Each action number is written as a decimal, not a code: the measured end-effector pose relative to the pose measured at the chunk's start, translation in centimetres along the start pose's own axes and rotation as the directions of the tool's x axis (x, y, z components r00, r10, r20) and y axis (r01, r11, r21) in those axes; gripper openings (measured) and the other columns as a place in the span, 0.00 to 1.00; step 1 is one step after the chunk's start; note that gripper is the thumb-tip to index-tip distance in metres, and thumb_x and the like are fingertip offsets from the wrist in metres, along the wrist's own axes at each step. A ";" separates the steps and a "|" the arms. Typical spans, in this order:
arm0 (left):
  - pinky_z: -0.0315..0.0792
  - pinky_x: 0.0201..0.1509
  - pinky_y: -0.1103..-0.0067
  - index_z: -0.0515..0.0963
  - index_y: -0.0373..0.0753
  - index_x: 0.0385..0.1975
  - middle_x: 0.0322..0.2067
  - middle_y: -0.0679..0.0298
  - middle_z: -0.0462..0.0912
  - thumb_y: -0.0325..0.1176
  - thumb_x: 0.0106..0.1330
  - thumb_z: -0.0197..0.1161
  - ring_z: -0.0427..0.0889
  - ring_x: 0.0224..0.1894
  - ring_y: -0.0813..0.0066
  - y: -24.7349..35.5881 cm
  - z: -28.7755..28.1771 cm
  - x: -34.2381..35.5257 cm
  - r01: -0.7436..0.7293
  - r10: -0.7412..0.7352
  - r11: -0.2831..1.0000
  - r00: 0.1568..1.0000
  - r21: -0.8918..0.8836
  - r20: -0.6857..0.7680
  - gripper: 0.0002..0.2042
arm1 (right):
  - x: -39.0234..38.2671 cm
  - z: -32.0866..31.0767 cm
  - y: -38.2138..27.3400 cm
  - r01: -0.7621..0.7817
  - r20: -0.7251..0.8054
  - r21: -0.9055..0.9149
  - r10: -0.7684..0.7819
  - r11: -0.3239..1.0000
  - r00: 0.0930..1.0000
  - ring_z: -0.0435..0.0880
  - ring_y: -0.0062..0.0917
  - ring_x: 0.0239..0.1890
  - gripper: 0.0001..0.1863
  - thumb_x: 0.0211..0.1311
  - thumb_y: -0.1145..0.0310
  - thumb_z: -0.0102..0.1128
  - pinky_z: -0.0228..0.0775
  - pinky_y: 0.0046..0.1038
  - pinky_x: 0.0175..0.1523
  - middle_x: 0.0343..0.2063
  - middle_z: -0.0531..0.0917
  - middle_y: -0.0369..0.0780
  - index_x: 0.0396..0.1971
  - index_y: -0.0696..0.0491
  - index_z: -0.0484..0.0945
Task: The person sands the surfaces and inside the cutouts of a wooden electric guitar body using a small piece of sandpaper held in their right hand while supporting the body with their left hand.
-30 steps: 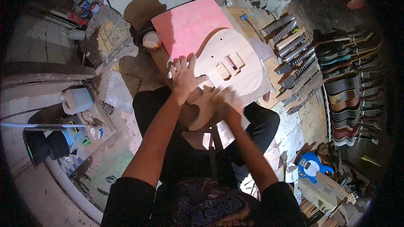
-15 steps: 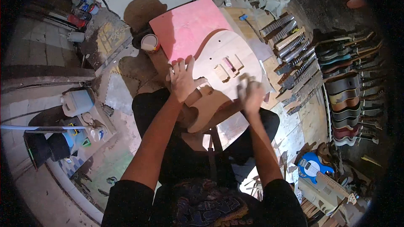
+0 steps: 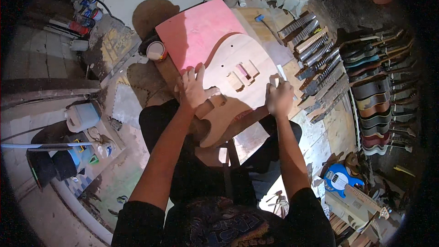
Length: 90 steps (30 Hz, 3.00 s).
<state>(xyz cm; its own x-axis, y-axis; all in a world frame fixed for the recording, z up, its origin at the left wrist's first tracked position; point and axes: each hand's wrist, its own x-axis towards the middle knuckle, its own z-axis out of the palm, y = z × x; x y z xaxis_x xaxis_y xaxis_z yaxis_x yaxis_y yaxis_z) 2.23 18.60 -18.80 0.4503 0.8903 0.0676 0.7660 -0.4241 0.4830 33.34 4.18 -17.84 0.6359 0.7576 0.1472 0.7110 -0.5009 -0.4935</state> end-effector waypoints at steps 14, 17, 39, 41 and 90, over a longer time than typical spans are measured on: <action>0.60 0.63 0.48 0.69 0.45 0.69 0.60 0.50 0.70 0.70 0.44 0.71 0.68 0.64 0.49 -0.9 2.4 0.2 -0.043 0.044 0.999 0.997 0.008 -0.070 0.52 | 2.1 -0.3 1.0 -0.047 0.030 0.098 0.044 0.994 0.999 0.77 0.42 0.38 0.16 0.55 0.68 0.70 0.69 0.42 0.44 0.31 0.77 0.50 0.38 0.61 0.76; 0.62 0.62 0.48 0.69 0.44 0.69 0.60 0.49 0.71 0.69 0.44 0.72 0.69 0.63 0.50 -2.9 3.0 -0.5 -0.038 0.036 0.999 0.994 -0.015 -0.102 0.52 | -3.1 0.7 -2.2 0.231 -0.133 0.067 -0.221 0.971 0.966 0.78 0.40 0.39 0.17 0.56 0.67 0.69 0.70 0.41 0.43 0.34 0.77 0.49 0.40 0.61 0.76; 0.61 0.66 0.48 0.64 0.43 0.73 0.60 0.47 0.70 0.77 0.47 0.66 0.69 0.65 0.47 -1.2 1.4 0.2 -0.074 0.081 0.992 0.995 0.101 -0.061 0.57 | 0.4 0.5 0.5 0.083 -0.167 0.290 -0.034 0.954 0.985 0.79 0.42 0.25 0.17 0.63 0.62 0.69 0.71 0.40 0.33 0.27 0.82 0.44 0.43 0.61 0.81; 0.58 0.67 0.46 0.63 0.44 0.74 0.61 0.47 0.69 0.78 0.47 0.64 0.68 0.66 0.47 -1.3 1.4 -0.1 -0.079 0.091 0.976 0.995 0.201 -0.052 0.57 | -3.2 2.3 -2.6 -0.176 0.158 0.175 0.149 0.969 0.976 0.82 0.44 0.31 0.17 0.64 0.62 0.68 0.72 0.43 0.36 0.30 0.84 0.45 0.44 0.60 0.82; 0.65 0.64 0.52 0.71 0.44 0.67 0.59 0.54 0.73 0.67 0.48 0.72 0.69 0.63 0.51 -0.4 -0.6 -0.2 -0.078 0.108 0.977 0.984 0.201 -0.143 0.47 | 3.2 0.0 -5.2 0.317 0.157 0.054 -0.322 0.947 0.934 0.73 0.44 0.33 0.15 0.57 0.64 0.69 0.71 0.44 0.43 0.28 0.75 0.45 0.38 0.56 0.76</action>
<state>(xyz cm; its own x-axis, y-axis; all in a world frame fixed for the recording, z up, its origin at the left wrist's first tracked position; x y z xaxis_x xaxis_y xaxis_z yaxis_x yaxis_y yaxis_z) 1.57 18.69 -18.50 0.4601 0.8540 0.2429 0.8051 -0.5166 0.2914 31.64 9.21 -14.84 0.3179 0.9342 0.1619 0.8587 -0.2112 -0.4670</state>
